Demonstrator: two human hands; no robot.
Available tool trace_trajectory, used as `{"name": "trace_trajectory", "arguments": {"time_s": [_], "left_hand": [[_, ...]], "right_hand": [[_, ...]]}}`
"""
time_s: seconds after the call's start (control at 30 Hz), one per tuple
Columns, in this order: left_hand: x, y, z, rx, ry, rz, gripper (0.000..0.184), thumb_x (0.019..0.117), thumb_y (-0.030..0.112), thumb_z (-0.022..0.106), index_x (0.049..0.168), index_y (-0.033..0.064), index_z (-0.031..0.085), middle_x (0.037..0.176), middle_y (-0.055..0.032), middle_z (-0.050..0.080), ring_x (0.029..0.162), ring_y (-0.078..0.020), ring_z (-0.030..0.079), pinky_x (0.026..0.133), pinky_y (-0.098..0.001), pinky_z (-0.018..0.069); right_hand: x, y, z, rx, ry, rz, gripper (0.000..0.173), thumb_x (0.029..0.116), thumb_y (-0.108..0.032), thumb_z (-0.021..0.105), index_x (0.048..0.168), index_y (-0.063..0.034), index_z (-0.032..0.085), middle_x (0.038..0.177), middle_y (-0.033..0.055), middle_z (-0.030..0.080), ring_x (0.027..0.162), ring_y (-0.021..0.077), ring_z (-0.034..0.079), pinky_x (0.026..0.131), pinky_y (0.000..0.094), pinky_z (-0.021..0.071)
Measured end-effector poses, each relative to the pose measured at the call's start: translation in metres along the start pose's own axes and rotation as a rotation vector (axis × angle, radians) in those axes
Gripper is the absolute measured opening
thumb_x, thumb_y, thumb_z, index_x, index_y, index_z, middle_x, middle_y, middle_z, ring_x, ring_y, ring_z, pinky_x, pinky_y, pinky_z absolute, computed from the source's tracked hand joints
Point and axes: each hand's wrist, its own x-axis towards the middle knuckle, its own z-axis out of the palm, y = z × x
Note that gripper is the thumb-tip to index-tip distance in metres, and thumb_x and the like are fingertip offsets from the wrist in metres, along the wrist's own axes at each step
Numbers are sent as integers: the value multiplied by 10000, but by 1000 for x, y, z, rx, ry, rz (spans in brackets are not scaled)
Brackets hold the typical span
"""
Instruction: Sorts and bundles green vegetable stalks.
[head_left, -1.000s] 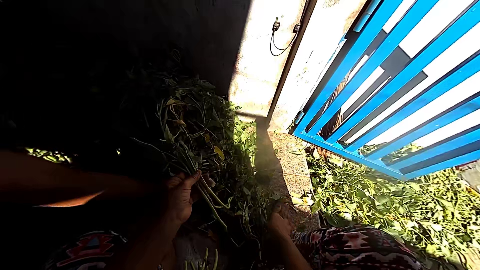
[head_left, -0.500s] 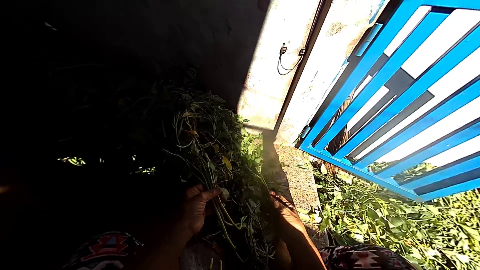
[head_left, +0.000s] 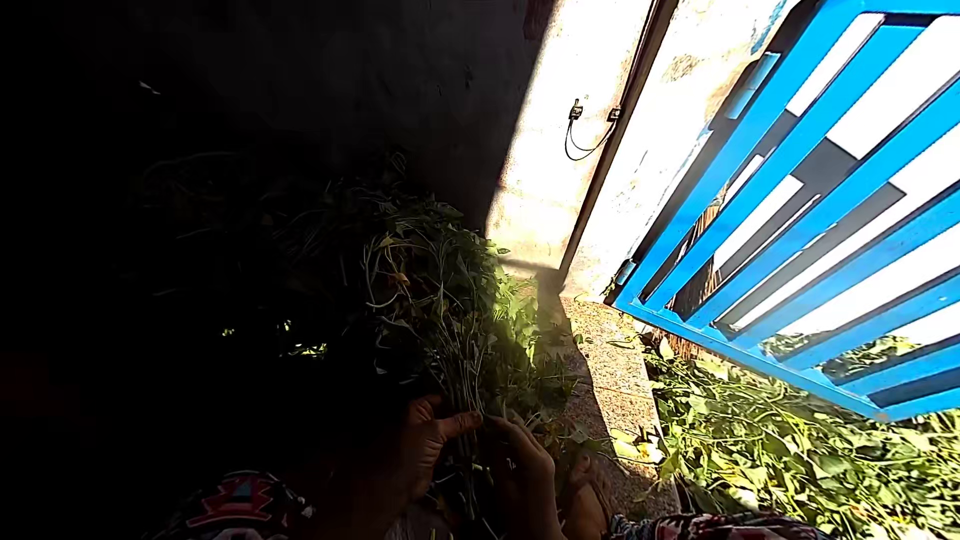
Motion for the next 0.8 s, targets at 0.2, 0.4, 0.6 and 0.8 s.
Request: {"name": "trace_trajectory", "arguments": {"time_s": [0.2, 0.4, 0.6, 0.8], "left_hand": [[2, -6, -1, 54, -36, 61, 178, 819, -20, 819, 935, -26, 684, 890, -137, 731, 810, -215, 727, 742, -358, 632], [3, -9, -4, 149, -80, 156, 139, 826, 6, 816, 894, 9, 694, 846, -78, 716, 790, -148, 696, 757, -294, 600], [3, -13, -3, 208, -55, 177, 117, 870, 67, 796, 902, 18, 694, 830, -64, 710, 775, -128, 687, 752, -275, 583], [6, -1, 1, 35, 191, 101, 79, 947, 10, 696, 965, -65, 675, 832, -159, 721, 715, -219, 718, 672, -327, 618]], "right_hand": [[-4, 0, 4, -129, 44, -75, 202, 899, -83, 694, 1077, -48, 783, 908, 56, 719, 809, 95, 700, 737, 243, 619], [-1, -7, 2, -241, -87, -7, 173, 922, -153, 651, 1031, -27, 696, 894, 51, 688, 748, 98, 678, 655, 266, 601], [-1, -22, 3, -375, -217, 2, 214, 993, -160, 536, 1022, -18, 693, 895, 91, 690, 752, 162, 693, 661, 320, 596], [1, -38, -3, -728, -385, -61, 214, 943, -216, 539, 901, -57, 677, 813, 85, 683, 753, 242, 719, 587, 372, 585]]}}
